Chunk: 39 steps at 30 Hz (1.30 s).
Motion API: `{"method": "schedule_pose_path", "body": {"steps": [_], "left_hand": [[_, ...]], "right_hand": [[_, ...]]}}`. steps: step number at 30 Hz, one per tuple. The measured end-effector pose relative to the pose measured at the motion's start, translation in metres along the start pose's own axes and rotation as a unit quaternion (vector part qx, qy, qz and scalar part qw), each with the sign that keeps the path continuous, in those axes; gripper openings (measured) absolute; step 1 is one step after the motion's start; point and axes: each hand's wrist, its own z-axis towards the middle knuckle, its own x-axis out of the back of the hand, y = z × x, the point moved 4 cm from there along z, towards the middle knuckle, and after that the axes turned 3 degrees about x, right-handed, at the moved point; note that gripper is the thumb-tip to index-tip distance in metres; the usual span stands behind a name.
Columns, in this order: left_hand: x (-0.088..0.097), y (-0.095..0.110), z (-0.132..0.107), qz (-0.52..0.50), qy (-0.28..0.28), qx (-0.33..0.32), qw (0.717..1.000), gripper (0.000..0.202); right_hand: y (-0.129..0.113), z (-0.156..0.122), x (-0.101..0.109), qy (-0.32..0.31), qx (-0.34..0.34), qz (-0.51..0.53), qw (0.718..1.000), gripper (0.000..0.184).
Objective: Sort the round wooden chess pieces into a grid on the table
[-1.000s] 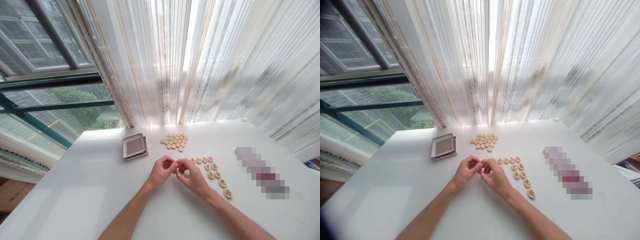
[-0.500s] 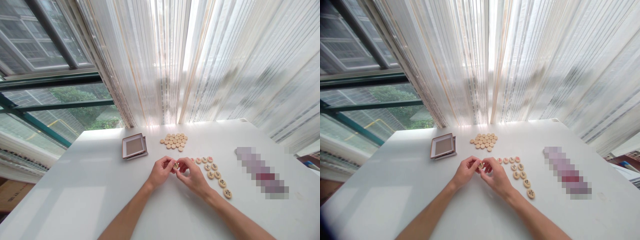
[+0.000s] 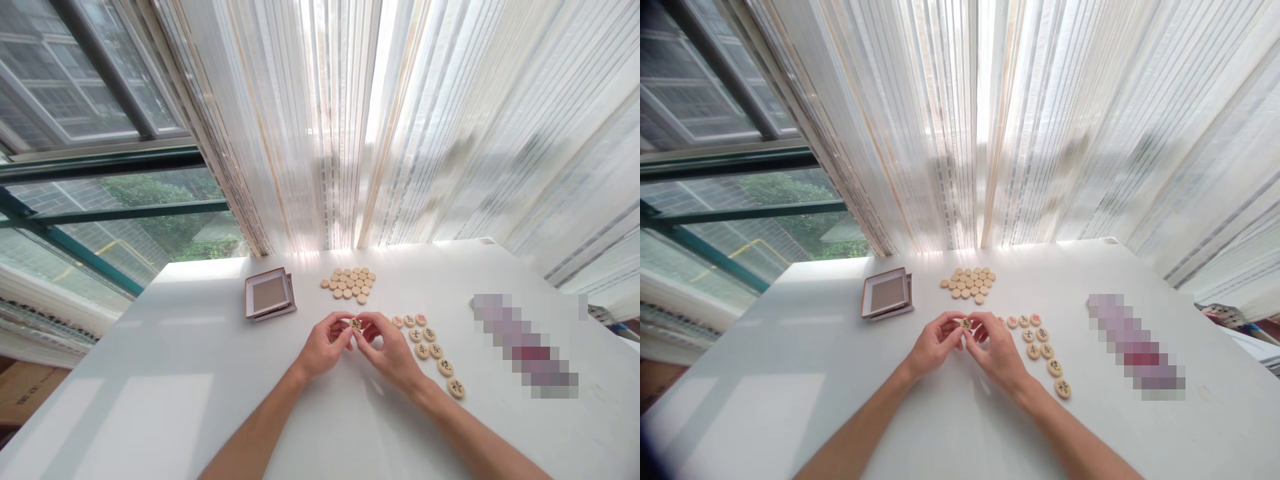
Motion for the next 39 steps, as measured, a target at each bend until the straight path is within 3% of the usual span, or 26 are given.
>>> {"method": "schedule_pose_path", "body": {"steps": [17, 39], "left_hand": [[-0.0050, 0.0051, -0.0049, 0.087, 0.000, -0.017, 0.996, 0.033], [-0.0029, 0.0019, -0.0031, 0.071, 0.009, -0.020, 0.997, 0.029]], "right_hand": [[0.0025, 0.0028, 0.0021, -0.010, -0.052, 0.030, 0.998, 0.022], [-0.0007, 0.0001, 0.0011, -0.014, -0.027, 0.013, 0.999, 0.014]]}}
